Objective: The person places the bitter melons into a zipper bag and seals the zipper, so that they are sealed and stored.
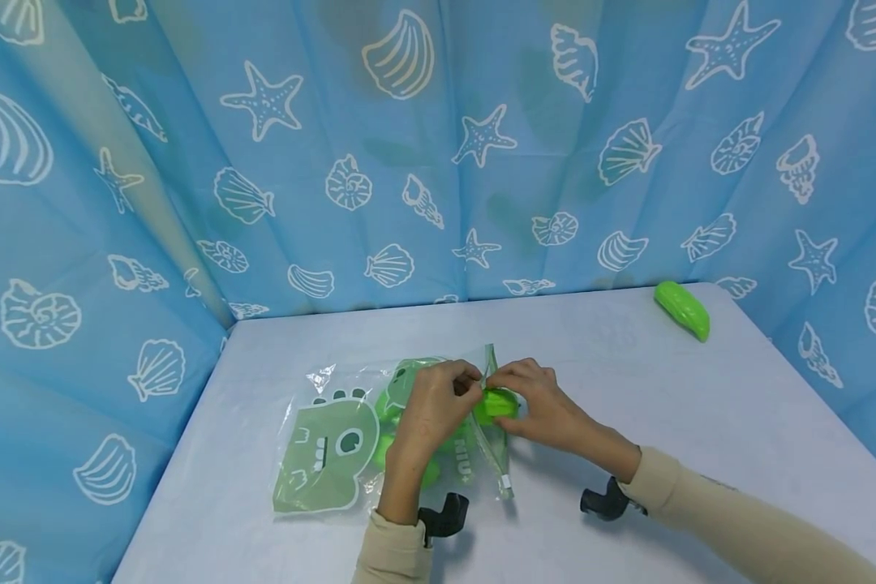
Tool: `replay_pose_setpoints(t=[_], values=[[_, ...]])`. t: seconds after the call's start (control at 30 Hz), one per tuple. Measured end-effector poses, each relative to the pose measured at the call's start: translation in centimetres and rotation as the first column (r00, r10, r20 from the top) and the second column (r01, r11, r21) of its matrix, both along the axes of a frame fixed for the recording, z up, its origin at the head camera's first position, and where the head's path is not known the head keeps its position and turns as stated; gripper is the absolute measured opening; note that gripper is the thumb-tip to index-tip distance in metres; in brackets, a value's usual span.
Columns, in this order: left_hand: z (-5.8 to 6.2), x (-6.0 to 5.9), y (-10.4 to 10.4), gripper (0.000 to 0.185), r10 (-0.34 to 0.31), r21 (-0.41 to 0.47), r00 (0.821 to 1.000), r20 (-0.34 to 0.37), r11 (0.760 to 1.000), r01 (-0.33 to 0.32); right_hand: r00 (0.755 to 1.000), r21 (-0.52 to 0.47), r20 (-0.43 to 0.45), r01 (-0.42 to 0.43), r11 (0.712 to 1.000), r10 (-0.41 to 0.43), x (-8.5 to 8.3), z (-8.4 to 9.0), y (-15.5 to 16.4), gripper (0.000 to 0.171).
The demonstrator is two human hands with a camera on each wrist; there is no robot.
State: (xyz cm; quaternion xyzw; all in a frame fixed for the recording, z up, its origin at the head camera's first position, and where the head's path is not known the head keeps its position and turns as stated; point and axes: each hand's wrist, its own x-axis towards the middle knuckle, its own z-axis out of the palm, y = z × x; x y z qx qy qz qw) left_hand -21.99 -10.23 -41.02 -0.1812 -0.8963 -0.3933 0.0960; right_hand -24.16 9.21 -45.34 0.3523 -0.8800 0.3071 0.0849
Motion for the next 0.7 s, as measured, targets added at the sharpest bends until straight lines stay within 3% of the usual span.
replay_pose_setpoints(t=[0.3,0.53,0.7], values=[[-0.1,0.0,0.3,0.015,-0.007,0.002,1.0,-0.005,1.0,0.007,0.999,-0.016,0.03,0.037,0.999,-0.037,0.6,-0.8,0.0,0.046],[0.1,0.0,0.3,0.016,-0.011,0.004,1.0,-0.012,1.0,0.011,0.997,-0.037,0.06,0.045,0.998,-0.043,0.3,-0.6,2.1,0.044],[0.1,0.1,0.2,0.015,0.015,0.013,1.0,0.004,1.0,-0.015,0.989,-0.024,0.009,0.145,0.989,-0.145,-1.2,-0.1,5.3,0.033]])
